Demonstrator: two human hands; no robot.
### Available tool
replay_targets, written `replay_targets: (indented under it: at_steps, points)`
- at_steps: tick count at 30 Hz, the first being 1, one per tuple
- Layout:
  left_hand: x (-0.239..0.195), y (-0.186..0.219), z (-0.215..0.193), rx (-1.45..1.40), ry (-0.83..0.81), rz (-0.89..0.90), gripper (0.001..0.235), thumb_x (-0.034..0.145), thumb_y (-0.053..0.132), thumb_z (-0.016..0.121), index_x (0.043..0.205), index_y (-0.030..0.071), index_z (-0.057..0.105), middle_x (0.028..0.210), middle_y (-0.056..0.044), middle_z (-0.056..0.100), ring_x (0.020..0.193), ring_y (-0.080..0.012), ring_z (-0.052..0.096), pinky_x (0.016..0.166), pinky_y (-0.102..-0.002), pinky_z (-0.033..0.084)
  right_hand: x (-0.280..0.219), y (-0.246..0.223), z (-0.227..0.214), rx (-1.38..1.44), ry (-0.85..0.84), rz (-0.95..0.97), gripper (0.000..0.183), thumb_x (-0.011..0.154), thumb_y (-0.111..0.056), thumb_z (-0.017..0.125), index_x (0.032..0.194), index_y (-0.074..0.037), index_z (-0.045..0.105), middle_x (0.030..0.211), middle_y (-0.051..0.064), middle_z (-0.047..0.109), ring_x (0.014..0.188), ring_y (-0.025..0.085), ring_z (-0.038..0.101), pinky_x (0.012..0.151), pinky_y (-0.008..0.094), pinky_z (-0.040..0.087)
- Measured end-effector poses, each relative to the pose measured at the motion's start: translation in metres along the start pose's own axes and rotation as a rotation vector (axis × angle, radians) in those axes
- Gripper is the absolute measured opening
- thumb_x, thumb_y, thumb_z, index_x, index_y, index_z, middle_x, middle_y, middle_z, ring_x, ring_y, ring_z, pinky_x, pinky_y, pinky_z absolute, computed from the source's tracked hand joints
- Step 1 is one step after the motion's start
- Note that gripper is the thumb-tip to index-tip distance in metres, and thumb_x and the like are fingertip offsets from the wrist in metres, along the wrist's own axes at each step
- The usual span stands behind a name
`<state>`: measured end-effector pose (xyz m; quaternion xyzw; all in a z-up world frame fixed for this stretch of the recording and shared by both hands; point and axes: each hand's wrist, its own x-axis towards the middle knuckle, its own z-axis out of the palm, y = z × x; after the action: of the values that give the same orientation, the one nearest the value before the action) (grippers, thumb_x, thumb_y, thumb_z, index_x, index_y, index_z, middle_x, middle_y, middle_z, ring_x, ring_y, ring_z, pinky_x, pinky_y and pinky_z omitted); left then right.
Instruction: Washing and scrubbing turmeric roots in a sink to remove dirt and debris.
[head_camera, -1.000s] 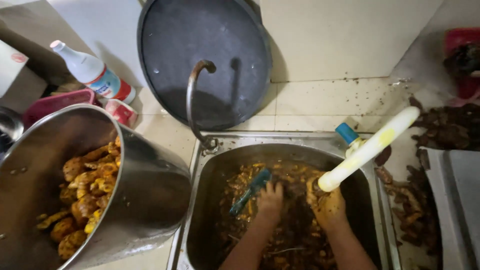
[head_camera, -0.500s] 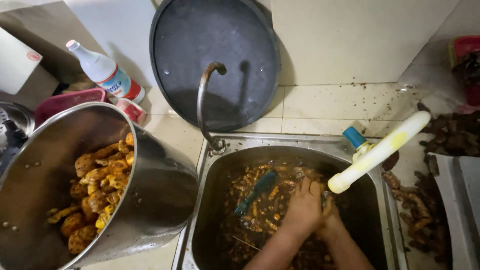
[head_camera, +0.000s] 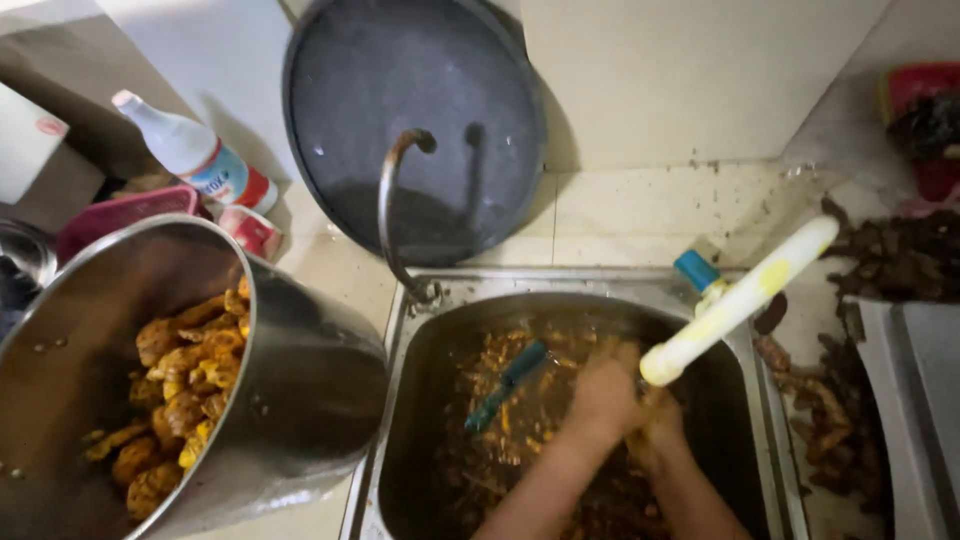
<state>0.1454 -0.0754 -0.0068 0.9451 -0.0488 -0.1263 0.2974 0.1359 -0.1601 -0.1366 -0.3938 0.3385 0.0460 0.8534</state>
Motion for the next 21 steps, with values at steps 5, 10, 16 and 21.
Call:
replay_targets:
  at_steps: [5,10,16,21]
  points:
    - [0.041,-0.025,0.045,0.125,0.211,0.076,0.037,0.086,0.032,0.067,0.109,0.005,0.056,0.114,-0.021,0.060,0.093,-0.0427,0.064,0.074,-0.054,0.057,0.020,0.013,-0.015,0.019,0.009,-0.004,0.019,0.101,-0.044,0.062,0.098,-0.026,0.069,0.084,-0.003,0.069,0.068,0.014,0.062,0.057,0.031,0.049]
    - [0.085,-0.113,0.082,0.626,0.319,0.134,0.016,0.095,0.016,0.058,0.102,0.011,0.072,0.101,-0.008,0.064,0.082,-0.0215,0.065,0.062,-0.030,0.054,-0.034,-0.038,0.018,-0.090,0.081,-0.072,0.040,0.108,-0.051,0.056,0.079,-0.024,0.055,0.068,-0.003,0.057,0.057,0.011,0.053,0.047,0.025,0.035]
    - [-0.007,-0.166,0.122,0.590,0.340,0.059,0.051,0.084,0.021,0.068,0.134,0.024,0.061,0.144,-0.012,0.057,0.121,-0.0462,0.055,0.066,-0.056,0.059,-0.001,-0.029,0.001,0.153,-0.236,0.150,0.044,0.099,-0.061,0.059,0.106,-0.018,0.064,0.100,0.011,0.072,0.059,0.011,0.048,0.047,0.022,0.033]
    - [-0.045,-0.072,-0.020,-0.239,-0.260,-0.390,0.071,0.086,0.049,0.060,0.153,0.033,0.042,0.136,-0.016,0.063,0.119,-0.0415,0.063,0.102,-0.048,0.052,0.005,-0.024,-0.007,0.143,-0.314,0.211,0.045,0.096,-0.065,0.059,0.108,-0.021,0.066,0.087,0.000,0.065,0.064,0.014,0.056,0.048,0.024,0.037]
